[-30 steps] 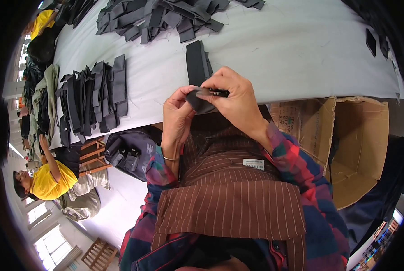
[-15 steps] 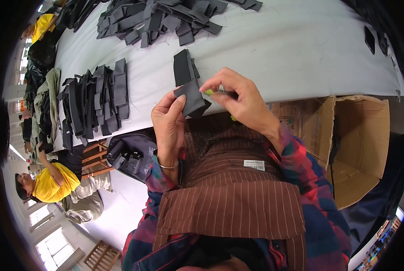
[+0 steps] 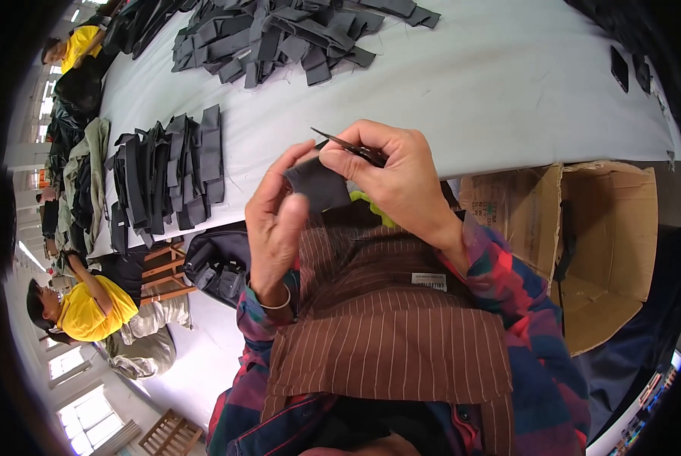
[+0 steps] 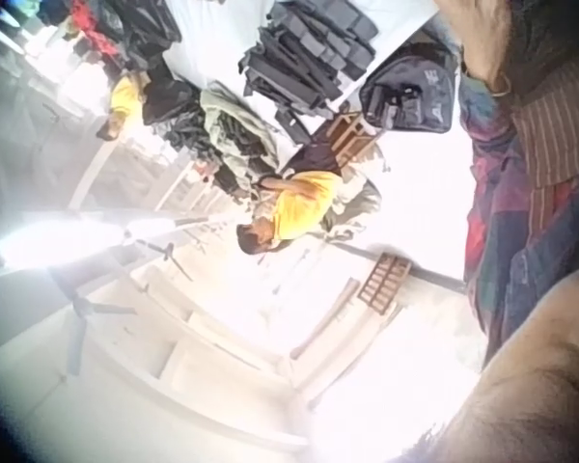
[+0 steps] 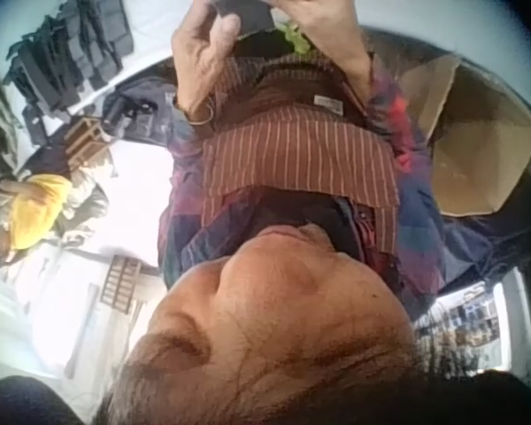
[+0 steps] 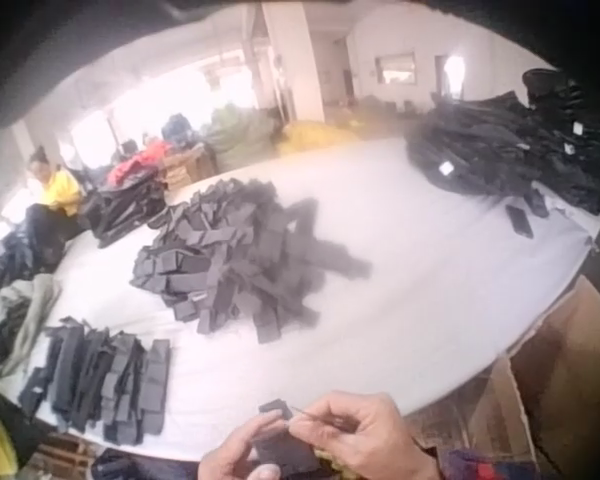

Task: The recorder is using snips to trim thread and assemble small black fabric components at a factory workbench.

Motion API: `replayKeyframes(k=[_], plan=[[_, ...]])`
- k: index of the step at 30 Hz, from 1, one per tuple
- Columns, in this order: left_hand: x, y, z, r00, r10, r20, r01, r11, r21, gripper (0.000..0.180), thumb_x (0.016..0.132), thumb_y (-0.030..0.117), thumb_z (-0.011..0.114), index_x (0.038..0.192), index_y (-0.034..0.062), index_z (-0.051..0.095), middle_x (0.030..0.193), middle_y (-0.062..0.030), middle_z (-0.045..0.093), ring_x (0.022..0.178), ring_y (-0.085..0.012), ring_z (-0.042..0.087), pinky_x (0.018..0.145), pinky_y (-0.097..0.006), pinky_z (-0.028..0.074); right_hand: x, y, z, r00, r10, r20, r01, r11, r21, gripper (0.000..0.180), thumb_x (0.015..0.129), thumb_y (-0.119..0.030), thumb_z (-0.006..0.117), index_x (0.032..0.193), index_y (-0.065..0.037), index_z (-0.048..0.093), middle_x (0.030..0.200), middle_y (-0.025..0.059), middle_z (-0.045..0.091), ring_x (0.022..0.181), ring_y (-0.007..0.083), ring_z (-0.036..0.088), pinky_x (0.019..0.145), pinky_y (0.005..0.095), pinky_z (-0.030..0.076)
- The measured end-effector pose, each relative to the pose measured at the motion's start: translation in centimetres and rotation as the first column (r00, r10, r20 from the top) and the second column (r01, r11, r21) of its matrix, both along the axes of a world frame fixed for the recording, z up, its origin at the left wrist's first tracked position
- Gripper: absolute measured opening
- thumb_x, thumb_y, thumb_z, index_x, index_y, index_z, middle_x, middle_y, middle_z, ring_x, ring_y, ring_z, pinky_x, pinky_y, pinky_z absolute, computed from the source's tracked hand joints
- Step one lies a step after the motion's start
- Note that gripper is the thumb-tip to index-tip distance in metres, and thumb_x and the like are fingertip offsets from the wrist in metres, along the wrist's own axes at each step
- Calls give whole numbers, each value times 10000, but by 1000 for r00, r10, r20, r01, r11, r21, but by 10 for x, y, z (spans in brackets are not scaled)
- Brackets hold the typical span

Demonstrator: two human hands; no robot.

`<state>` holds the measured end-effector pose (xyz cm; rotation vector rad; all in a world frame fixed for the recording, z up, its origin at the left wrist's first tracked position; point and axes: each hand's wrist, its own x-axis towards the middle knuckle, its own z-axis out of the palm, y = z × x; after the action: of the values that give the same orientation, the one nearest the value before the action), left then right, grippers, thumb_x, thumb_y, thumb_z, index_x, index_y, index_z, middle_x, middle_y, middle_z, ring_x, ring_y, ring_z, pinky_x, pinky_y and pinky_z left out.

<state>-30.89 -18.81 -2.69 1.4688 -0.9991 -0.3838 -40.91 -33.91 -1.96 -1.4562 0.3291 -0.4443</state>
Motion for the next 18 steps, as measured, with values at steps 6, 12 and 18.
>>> replayKeyframes(k=[6, 12, 18], plan=[[-15, 2, 2, 936, 146, -320, -120, 988, 100, 198, 949, 109, 581, 1075, -34, 639, 837, 19, 633, 747, -20, 524, 659, -174, 440, -1, 2, -10, 998, 60, 3, -60, 994, 89, 131, 904, -99, 640, 908, 32, 647, 749, 7, 612, 668, 61, 534, 632, 206, 434], [-7, 7, -16, 848, 195, -493, -156, 981, 118, 167, 951, 98, 563, 1012, -33, 646, 730, 95, 536, 632, 27, 391, 532, -148, 311, 4, -4, -14, 1000, -11, 2, 12, 977, -213, 145, 859, -83, 669, 983, -9, 661, 797, 17, 627, 720, 82, 552, 659, 234, 444], [-4, 10, -22, 821, 207, -533, -162, 978, 130, 208, 964, 103, 534, 1064, -48, 637, 877, -34, 668, 728, -48, 580, 658, -192, 473, -3, -15, -13, 994, -86, 64, 106, 717, -689, 221, 775, -87, 714, 993, -79, 682, 822, 25, 641, 737, 169, 566, 663, 286, 403]])
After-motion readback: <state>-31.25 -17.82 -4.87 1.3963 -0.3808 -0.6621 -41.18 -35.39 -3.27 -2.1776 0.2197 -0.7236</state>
